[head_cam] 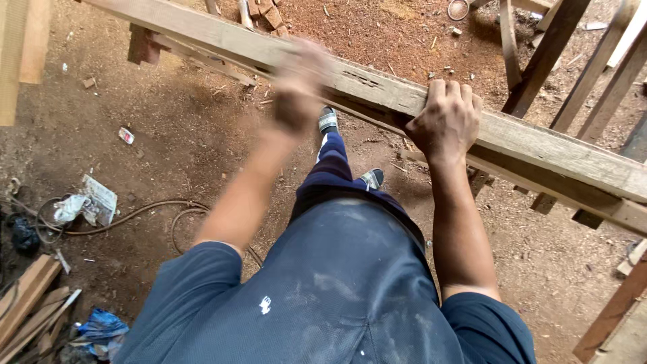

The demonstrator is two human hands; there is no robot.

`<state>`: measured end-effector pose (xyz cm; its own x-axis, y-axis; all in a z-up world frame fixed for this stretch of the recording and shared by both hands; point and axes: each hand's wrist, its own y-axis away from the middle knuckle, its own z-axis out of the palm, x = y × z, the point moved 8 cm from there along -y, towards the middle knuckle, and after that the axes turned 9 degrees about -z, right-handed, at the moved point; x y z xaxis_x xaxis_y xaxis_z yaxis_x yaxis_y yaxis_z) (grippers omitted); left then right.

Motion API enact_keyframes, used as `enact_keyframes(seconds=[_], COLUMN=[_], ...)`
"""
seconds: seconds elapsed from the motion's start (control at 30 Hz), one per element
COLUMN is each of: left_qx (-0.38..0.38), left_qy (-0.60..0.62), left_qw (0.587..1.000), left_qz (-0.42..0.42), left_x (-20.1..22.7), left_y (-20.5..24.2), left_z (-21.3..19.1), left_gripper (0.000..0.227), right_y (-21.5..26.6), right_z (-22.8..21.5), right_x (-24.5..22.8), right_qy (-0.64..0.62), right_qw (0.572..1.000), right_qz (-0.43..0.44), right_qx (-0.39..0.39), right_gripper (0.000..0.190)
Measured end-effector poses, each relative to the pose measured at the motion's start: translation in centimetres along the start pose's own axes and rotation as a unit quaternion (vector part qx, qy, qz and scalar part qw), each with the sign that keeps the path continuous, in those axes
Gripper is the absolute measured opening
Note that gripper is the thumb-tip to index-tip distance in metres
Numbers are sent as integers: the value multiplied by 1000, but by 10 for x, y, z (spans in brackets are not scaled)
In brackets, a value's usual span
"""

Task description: The person sands a long wooden plank by hand using sandpaper and a scraper tool, moving along the length of the wood to smooth it.

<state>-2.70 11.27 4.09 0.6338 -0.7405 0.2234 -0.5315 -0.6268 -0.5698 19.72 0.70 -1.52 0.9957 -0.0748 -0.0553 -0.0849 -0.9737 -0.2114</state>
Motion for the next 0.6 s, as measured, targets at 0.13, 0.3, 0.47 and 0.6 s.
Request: enact_keyframes(seconds=[0.13,0.3,0.47,0.6], left_qx=[-121,-305,-316,-397], left_qy=[88,85,120,280], left_qw=[988,947,939,871], left_qz=[40,57,66,-70], left_x=[117,126,121,93], left_y=[14,16,6,1], left_z=[38,41,37,54], left_gripper=[60,81,91,89], right_y=[2,4,10,7], right_z=[10,31,20,-7], right_x=[2,15,14,-2], right_qy=[29,42,44,13], right_qw=[999,998,993,989], right_qz=[-28,-43,-108,-133], right_qx=[-10,-20,34,68], right_gripper=[17,31,76,83])
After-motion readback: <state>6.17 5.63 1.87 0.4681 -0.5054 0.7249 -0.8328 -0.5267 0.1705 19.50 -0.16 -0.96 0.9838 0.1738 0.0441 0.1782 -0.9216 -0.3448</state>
